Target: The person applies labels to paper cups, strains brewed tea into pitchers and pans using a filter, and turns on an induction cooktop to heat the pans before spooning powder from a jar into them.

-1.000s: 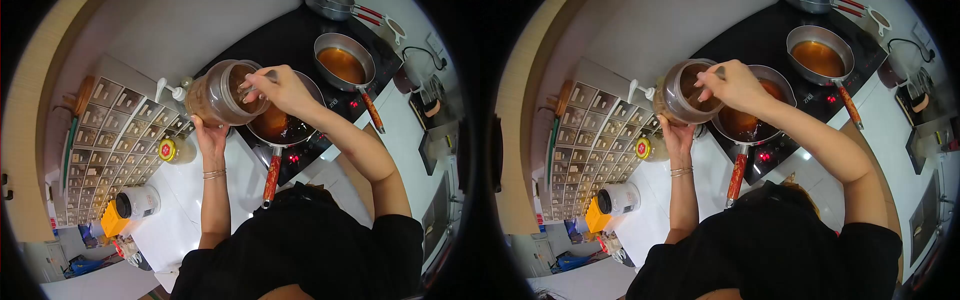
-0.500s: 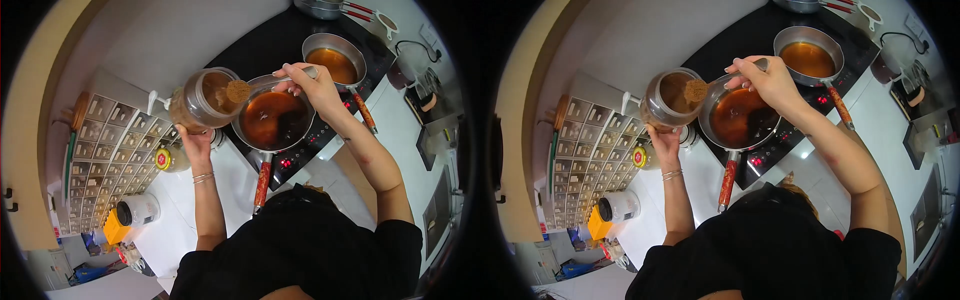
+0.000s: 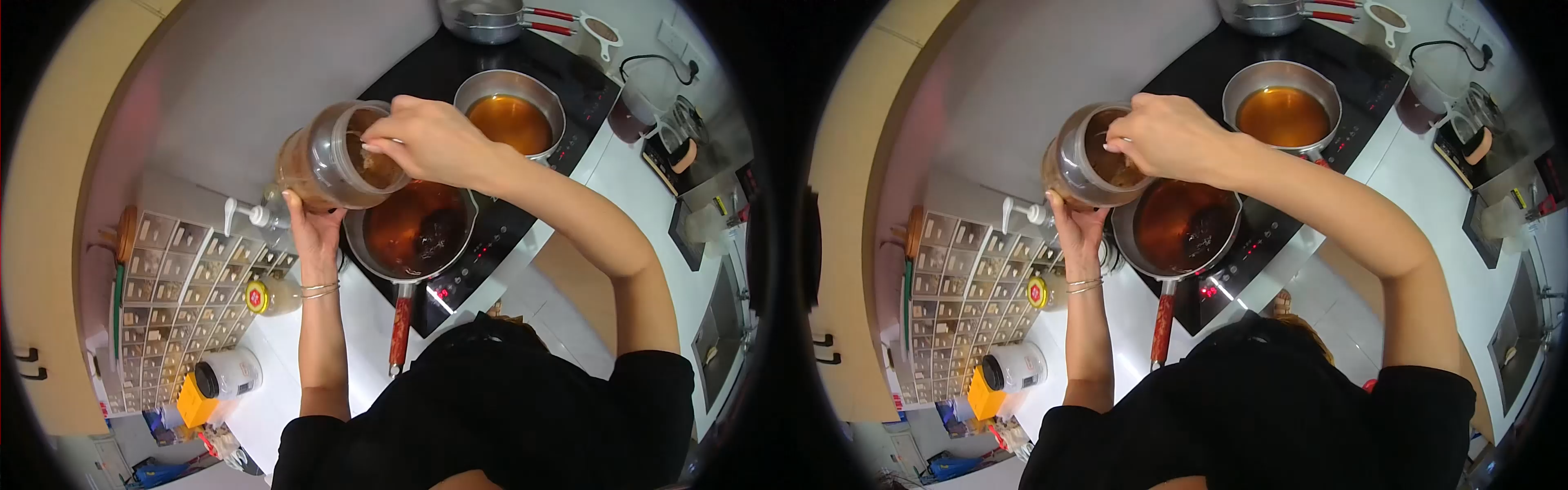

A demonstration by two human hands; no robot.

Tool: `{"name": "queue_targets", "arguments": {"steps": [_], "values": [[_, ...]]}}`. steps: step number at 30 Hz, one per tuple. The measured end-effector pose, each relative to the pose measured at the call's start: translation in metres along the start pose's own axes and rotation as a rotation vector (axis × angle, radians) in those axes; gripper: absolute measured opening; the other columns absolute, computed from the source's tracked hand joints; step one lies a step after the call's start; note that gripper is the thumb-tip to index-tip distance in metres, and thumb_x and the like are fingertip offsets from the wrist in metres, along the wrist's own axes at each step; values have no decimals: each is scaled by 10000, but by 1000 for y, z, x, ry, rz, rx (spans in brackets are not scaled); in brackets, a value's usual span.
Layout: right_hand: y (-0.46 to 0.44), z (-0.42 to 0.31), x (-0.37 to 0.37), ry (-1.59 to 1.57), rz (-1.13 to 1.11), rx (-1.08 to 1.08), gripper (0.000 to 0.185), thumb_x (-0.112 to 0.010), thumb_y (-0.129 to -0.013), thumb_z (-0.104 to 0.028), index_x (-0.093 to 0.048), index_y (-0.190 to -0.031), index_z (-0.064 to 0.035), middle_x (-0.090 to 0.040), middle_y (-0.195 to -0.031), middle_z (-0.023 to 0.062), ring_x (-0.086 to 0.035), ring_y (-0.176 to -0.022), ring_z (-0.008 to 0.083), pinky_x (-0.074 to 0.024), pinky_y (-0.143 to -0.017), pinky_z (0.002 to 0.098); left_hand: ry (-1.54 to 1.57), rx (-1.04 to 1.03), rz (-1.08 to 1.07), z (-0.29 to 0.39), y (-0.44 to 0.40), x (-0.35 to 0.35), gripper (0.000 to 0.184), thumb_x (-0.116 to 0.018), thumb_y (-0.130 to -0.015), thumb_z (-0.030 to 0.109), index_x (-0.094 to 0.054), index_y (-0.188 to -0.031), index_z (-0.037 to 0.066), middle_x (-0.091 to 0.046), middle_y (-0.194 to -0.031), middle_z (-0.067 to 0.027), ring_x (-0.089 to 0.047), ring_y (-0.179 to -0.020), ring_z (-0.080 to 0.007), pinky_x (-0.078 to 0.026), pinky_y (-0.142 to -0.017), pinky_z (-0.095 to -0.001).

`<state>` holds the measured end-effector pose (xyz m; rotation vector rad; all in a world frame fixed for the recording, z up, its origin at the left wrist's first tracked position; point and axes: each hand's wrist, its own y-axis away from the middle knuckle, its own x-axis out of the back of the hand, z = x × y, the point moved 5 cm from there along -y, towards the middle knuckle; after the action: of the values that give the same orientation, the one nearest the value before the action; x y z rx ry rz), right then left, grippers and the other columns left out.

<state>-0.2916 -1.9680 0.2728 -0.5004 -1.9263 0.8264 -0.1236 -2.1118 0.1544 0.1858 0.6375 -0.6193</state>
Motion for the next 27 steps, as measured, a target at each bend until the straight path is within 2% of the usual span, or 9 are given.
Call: {"name": "queue_targets", "arguments": {"steps": [1, 3, 4, 6, 7, 9, 10, 15, 27], "values": [[-11, 7, -1, 8, 6, 2, 169, -604, -802, -183, -666, -886, -51, -585, -679, 113, -562, -649, 278, -460, -584, 359, -9, 31, -15, -5, -5, -16, 665, -510, -853, 510, -285, -1353, 135, -316, -1381, -86, -318, -1265, -282, -349, -970, -557], [-18, 37, -15, -5, -270, -363, 231, -558, -794, -217, -662, -837, -15, -612, -646, 135, -592, -628, 273, -469, -597, 358, -52, 68, -49, -17, -20, -40, 681, -512, -846, 526, -291, -1352, 126, -319, -1380, -86, -316, -1266, -294, -334, -960, -577], [-17, 46, -10, -3, -270, -364, 231, -558, -794, -217, -662, -837, -15, -612, -646, 135, -592, -628, 273, -469, -597, 358, -46, 92, -60, -25, -26, -50, 688, -511, -844, 531, -291, -1352, 123, -316, -1381, -86, -315, -1266, -296, -331, -961, -578], [-5, 69, 3, -383, -153, -554, 273, -521, -780, -225, -653, -792, 13, -635, -638, 143, -615, -612, 229, -470, -602, 342, -34, 118, -62, -40, -39, -59, 694, -511, -842, 536, -292, -1352, 120, -314, -1382, -86, -313, -1267, -298, -327, -962, -579], [2, 77, 12, -482, -116, -589, 289, -527, -819, -243, -654, -804, 15, -660, -674, 110, -592, -606, 148, -458, -586, 302, -14, 160, -86, -50, -47, -62, 687, -507, -844, 536, -292, -1352, 127, -312, -1383, -87, -313, -1268, -301, -318, -968, -581], [16, 90, 31, -557, -37, -737, 301, -510, -818, -250, -674, -786, 0, -669, -675, 91, -622, -638, 183, -481, -636, 305, 9, 201, -112, -62, -53, -75, 680, -503, -847, 536, -292, -1352, 134, -310, -1384, -87, -313, -1269, -304, -309, -974, -583], [21, 100, 38, -549, -32, -758, 324, -502, -841, -274, -677, -833, -2, -675, -675, 69, -607, -651, 138, -471, -655, 279, -14, 202, -72, -67, -56, -80, 664, -487, -852, 541, -305, -1347, 138, -329, -1378, -92, -325, -1266, -303, -312, -980, -574], [44, 132, 78, -478, 136, -769, 311, -498, -843, -250, -669, -835, 10, -674, -669, 69, -598, -676, 133, -455, -722, 268, 30, 259, -103, -89, -73, -92, 675, -477, -845, 562, -287, -1358, 165, -305, -1394, -89, -294, -1286, -308, -259, -1012, -578], [78, 168, 102, -631, 313, -838, 326, -506, -878, -276, -656, -876, 13, -675, -701, 68, -493, -603, 63, -411, -600, 214, -24, 286, -87, -108, -97, -100, 688, -498, -842, 547, -269, -1367, 166, -311, -1391, -85, -296, -1286, -300, -288, -993, -578]]}}
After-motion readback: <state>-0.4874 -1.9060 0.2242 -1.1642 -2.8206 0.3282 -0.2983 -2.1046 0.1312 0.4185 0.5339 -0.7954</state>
